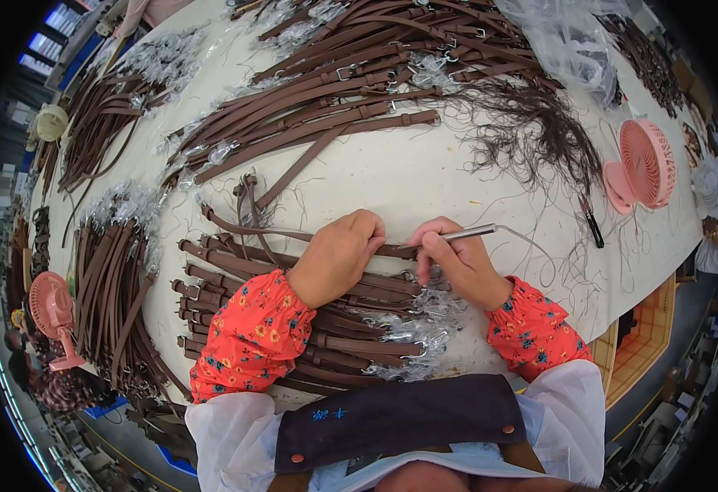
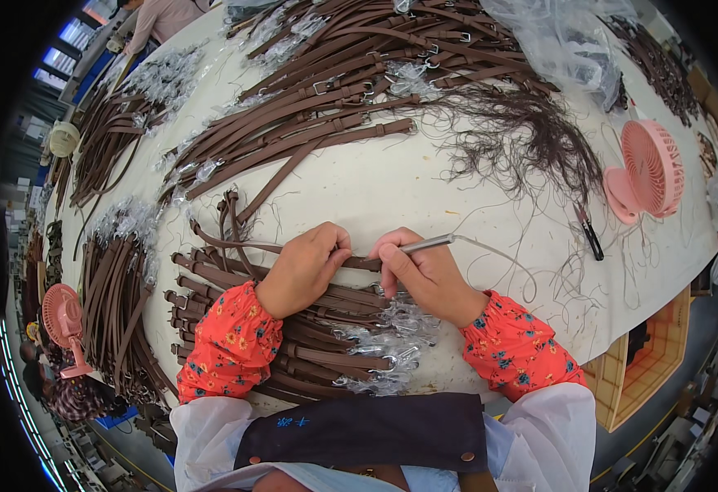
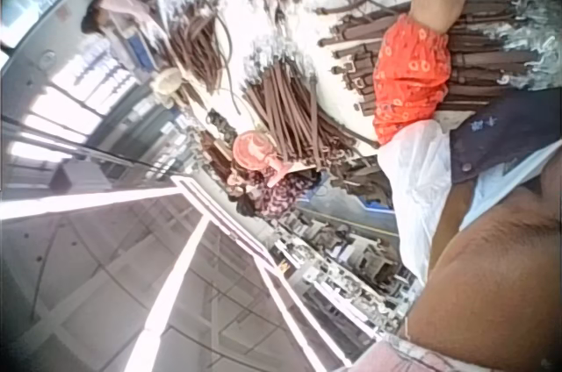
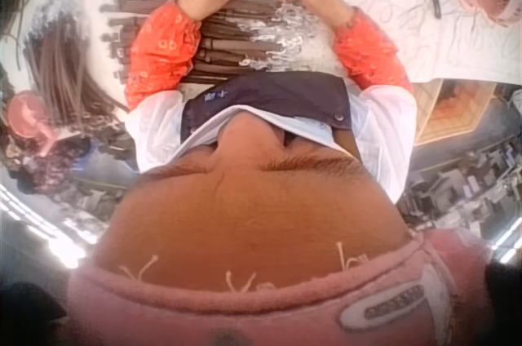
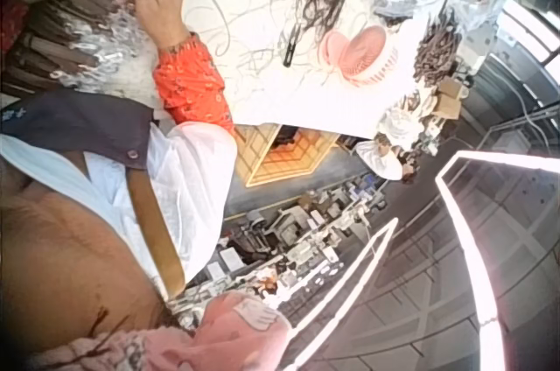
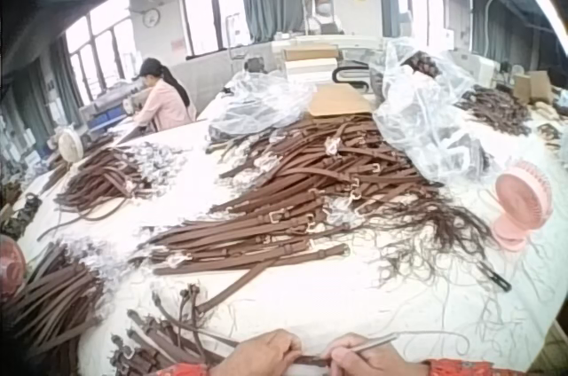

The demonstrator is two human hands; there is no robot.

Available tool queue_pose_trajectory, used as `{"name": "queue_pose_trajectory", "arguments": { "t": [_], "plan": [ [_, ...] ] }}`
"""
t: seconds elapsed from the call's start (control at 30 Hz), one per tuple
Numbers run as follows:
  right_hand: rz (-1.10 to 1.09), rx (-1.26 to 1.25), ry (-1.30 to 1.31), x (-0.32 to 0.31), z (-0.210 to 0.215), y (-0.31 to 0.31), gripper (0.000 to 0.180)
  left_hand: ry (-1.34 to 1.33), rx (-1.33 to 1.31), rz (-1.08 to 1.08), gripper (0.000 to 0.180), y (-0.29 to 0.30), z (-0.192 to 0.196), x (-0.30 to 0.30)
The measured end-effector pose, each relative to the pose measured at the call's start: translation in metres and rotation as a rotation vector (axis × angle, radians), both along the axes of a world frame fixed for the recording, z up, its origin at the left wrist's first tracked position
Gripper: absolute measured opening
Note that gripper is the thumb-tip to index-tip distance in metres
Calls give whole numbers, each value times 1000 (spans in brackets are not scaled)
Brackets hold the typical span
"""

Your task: The person uses a metal tool to attach metal buckles to brown leather straps at a factory workstation. They repeatedly thread the strap ends through the buckle loops and secure them, then gather the finished belts into a bundle.

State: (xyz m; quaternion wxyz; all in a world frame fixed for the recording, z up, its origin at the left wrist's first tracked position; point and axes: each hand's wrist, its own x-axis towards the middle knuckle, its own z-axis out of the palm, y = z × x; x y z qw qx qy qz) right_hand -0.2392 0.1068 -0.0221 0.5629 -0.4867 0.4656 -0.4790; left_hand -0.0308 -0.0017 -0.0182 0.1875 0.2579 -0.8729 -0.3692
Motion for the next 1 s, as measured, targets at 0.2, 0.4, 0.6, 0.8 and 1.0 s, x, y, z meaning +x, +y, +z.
{"name": "queue_pose_trajectory", "arguments": {
  "t": [0.2, 0.4, 0.6, 0.8, 1.0],
  "plan": [
    [-6, 3, 0, 1, 0, 0, 26, -5, 0, -6, 14, 0, 1, 0],
    [2, -13, 12, 2, -2, -1, 26, -2, 0, -10, 15, -1, -1, 1],
    [-7, 4, 16, 0, -1, -1, 27, 0, 21, 3, 14, -1, 0, 0],
    [-34, -28, -8, 1, -2, -2, 25, -12, 165, 186, 16, -2, 4, 3],
    [-152, -126, 6, 3, -2, 0, 26, -93, -247, -181, 18, -4, 15, 12]
  ]
}}
